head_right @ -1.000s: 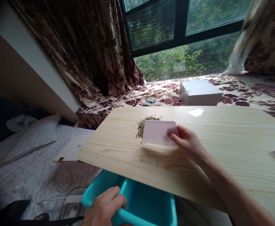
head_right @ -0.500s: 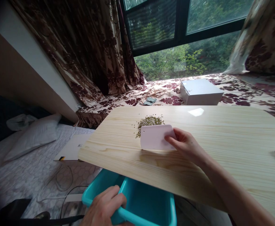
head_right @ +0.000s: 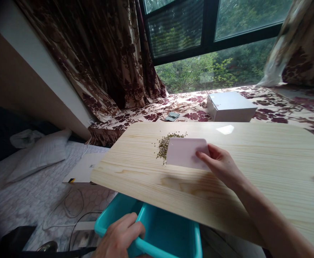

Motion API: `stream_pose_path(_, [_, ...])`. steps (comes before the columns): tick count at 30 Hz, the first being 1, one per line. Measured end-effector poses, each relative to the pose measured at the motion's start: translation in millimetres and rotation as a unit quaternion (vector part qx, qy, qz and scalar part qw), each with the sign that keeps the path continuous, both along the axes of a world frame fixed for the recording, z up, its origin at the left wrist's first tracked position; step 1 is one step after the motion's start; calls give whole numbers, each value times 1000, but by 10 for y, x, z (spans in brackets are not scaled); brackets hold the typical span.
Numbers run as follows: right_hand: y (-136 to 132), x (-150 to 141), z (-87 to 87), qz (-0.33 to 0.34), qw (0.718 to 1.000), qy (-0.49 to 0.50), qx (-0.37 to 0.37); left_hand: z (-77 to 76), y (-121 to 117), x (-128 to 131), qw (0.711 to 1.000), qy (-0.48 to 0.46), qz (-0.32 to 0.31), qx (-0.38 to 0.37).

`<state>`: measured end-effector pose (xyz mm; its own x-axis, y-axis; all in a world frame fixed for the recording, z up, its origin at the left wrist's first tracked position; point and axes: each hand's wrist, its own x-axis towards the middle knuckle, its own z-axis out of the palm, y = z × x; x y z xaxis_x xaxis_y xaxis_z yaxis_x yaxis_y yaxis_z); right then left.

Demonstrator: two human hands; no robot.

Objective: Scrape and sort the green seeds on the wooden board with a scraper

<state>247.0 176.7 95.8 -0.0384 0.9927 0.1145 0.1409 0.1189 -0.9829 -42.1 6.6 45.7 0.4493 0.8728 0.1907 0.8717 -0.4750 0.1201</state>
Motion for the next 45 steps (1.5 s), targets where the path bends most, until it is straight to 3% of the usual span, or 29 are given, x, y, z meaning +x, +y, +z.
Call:
stream_pose_path(3, [35, 4, -39, -32, 999, -20, 17, -7, 7, -4, 1000, 13, -8, 3])
stream_pose_path(12, [50, -22, -94, -30, 996, -70, 38, -63, 7, -17, 1000, -10, -7, 13])
stream_pose_path(33, [82, -56, -157, 0, 999, -27, 36, -149, 22, -7, 1000, -20, -3, 6])
stream_pose_path(45, [41, -44, -77, -7, 1000, -10, 1, -142, 15, -8, 1000, -12, 6, 9])
